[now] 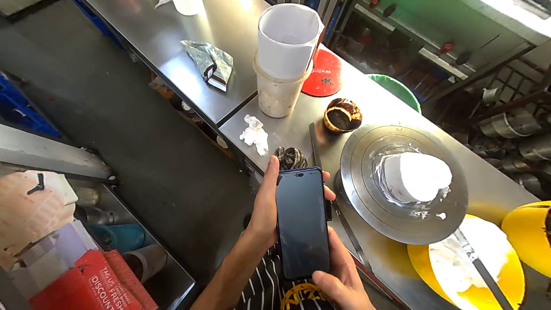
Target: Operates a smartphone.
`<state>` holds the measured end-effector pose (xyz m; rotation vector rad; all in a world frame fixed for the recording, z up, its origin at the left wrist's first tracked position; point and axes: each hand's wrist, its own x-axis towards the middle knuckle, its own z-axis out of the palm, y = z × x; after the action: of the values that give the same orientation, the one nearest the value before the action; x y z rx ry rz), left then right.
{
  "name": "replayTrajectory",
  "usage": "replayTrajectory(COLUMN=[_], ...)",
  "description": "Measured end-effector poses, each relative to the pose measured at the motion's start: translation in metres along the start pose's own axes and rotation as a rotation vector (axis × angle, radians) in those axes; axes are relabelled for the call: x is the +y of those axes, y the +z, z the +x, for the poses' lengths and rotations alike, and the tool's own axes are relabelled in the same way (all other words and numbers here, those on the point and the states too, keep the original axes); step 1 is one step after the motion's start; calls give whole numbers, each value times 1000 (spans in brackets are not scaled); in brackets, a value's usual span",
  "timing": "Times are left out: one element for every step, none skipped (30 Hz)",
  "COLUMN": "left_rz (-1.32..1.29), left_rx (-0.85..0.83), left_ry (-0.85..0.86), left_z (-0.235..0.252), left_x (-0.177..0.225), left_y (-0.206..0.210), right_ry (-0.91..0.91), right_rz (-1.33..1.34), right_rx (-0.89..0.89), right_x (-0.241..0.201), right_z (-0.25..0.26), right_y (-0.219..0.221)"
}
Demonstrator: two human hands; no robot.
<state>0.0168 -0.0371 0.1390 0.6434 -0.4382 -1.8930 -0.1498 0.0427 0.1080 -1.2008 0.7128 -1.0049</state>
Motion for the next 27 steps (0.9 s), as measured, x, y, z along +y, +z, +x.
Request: replayTrajectory(left_rz=[-1,0,-2,0,-1,1,16,53,73,80,79,80,79,80,79,76,75,75,74,73,71,70,73,79,80,78,76], left_rx=[-6,-8,-9,-8,-9,-10,-9,-2,1,0,1,7,10,5,-3,-8,-10,-10,-7,-7,-5,-1,-1,-2,-5,-9,-11], left_ry=[2,4,7,9,8,4,-5,-17,-22,-21,-21,-24,-28,-29,-27,-23,-20,-18,-15,-13,-12,-11,-6,-2,1,3,4], left_z=[0,0,0,0,0,0,-2,-4,-5,-5,-5,-5,-6,-6,-5,-5,-5,-5,-5,-4,-4,-3,-3,-3,-3,-3,-3], left_x=[0,0,0,0,0,0,1,2,3,3,3,3,3,3,3,3,3,3,2,2,1,1,1,1,1,1,1], left_y=[0,0,0,0,-1,-1,-1,0,0,-1,-1,0,0,0,-1,-1,-1,-1,-1,-2,-3,-3,-3,-3,-3,-3,-3], right_ry=[-5,-5,-2,2,7,11,14,16,15,17,23,32,39,40,35,31,28,28,30,30,30,26,19,11,3,-4,-7], right_rz=[-13,-19,-23,-25,-23,-17,-9,-2,1,4,7,15,22,26,30,32,33,33,36,35,28,19,7,-5,-16,-26,-35], right_rx=[-3,-7,-10,-12,-13,-14,-17,-22,-27,-30,-25,-24,-24,-25,-25,-24,-23,-22,-21,-19,-18,-18,-17,-18,-20,-18,-15], right_x=[-1,-1,-1,-1,-2,-2,-3,-3,-3,-3,-4,-4,-5,-4,-3,-1,0,0,0,0,0,0,0,-1,-1,-1,-1], right_z=[0,0,0,0,0,-1,-1,-1,-1,0,-1,-1,-1,-1,-1,-2,-2,-2,-1,-1,-1,-1,-1,-1,-1,-1,-1], right_y=[0,0,0,0,-1,-1,0,0,-1,-1,-1,-1,-1,-1,-2,-3,-3,-3,-4,-4,-4,-4,-3,-3,-2,-2,-1])
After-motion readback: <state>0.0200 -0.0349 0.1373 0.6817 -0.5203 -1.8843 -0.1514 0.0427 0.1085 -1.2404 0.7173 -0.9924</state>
